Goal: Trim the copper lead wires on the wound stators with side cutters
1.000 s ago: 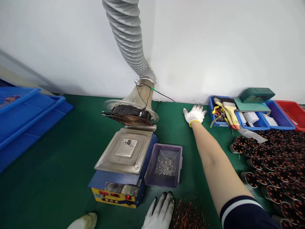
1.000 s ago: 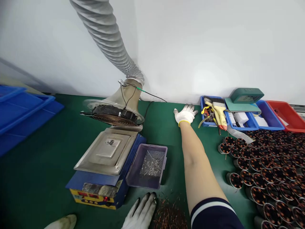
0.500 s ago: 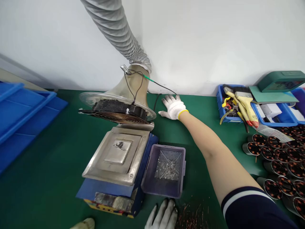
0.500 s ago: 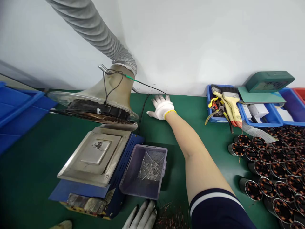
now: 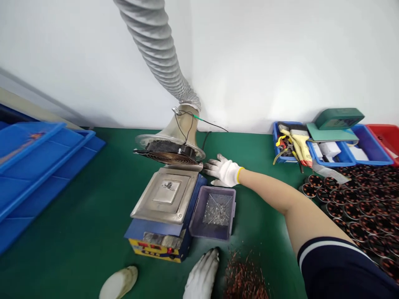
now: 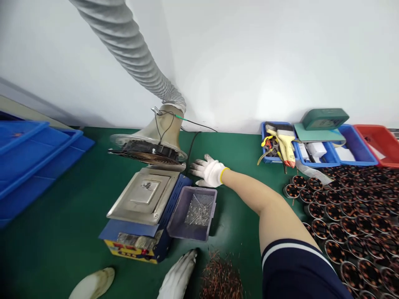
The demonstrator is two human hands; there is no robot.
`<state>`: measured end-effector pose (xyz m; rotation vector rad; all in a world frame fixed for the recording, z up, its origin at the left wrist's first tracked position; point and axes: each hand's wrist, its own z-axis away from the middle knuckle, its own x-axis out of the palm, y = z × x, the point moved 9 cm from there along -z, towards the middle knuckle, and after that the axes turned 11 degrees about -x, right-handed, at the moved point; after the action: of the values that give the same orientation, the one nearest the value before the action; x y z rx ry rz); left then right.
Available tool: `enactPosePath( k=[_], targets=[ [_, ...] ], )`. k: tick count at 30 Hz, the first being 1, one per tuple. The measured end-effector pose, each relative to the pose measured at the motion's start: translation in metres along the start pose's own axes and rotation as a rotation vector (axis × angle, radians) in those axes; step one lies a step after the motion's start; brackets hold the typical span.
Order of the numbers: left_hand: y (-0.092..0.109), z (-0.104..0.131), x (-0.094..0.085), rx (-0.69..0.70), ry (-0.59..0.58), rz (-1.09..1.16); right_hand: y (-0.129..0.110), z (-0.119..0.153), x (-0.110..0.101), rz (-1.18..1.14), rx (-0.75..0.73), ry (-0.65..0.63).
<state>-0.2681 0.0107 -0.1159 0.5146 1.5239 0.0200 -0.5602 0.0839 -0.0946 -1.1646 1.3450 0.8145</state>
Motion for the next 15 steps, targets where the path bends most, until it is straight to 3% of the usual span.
enactPosePath(
  k=[6, 11, 13, 15],
  targets=[
    [0.015, -0.007, -0.017, -0.061, 0.029, -0.035, -0.038, 0.062, -0.009, -0.049, 0.002, -0.023],
    [0.016, -0.004, -0.025, -0.089, 0.099, -0.052, -0.081, 0.114, -0.021, -0.088, 0.129, -0.008],
    [0.013, -0.003, -0.024, -0.107, 0.095, -0.036, -0.077, 0.126, -0.025, -0.084, 0.275, 0.019],
    [0.012, -0.002, -0.024, -0.105, 0.093, -0.014, -0.047, 0.134, -0.032, -0.051, 0.534, 0.079]
  ],
)
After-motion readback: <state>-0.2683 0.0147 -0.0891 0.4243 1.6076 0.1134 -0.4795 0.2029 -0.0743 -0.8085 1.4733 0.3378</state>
